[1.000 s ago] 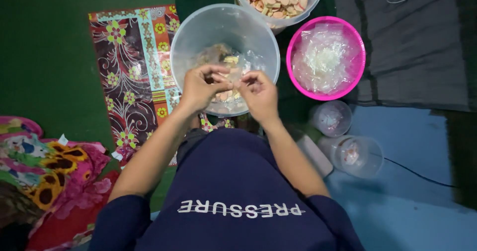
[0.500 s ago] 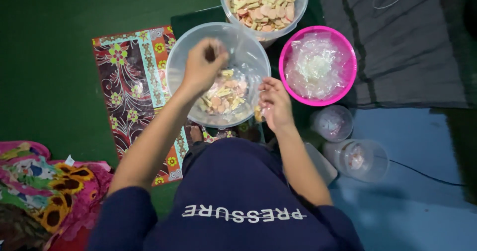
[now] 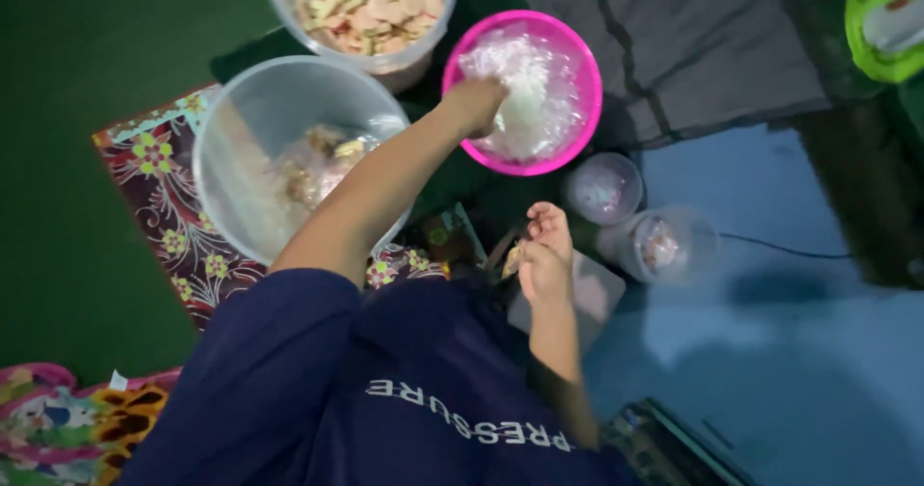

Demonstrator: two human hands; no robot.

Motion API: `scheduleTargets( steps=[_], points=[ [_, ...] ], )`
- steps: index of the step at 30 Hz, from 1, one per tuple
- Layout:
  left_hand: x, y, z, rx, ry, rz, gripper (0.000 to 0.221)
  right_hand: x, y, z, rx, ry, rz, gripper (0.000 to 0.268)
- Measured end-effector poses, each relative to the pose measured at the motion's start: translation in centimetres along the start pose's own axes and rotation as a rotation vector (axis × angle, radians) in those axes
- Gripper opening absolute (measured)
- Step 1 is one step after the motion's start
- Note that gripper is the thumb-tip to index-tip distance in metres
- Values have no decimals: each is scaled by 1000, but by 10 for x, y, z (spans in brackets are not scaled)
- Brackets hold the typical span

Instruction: Packaging snack pieces into small plastic bags from multiple bowls

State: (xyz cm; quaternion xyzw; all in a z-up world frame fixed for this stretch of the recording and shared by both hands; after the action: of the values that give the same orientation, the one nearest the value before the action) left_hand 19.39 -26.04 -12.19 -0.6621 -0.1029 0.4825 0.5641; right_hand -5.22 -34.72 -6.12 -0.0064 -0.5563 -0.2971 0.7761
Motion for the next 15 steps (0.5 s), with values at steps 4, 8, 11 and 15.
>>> scheduleTargets(
  steps=[4,8,11,15],
  points=[
    [-9,29,7,111,-3,-175,33,11,-10,7,-53,-116,63,64],
    [-51,-30,47,97,127,-211,56,1,-18,-4,-73,-94,58,63],
    [-105,-96,100,359,74,583,53,34,17,-9,-32,-178,12,55],
    [-111,-67,139,226,-43,875,46,32,35,-27,63,-249,11,46]
  ],
)
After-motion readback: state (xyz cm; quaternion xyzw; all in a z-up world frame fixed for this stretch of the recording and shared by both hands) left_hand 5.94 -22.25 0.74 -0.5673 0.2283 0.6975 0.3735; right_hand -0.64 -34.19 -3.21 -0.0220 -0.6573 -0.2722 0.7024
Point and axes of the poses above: each hand's wrist, its own z-axis away from the middle knuckle, its own y-axis out of the palm, x = y × z, the point moved 2 cm from there along -z, towards the middle knuckle, and after that the axes turned 5 degrees about z, right-handed, at the moved point
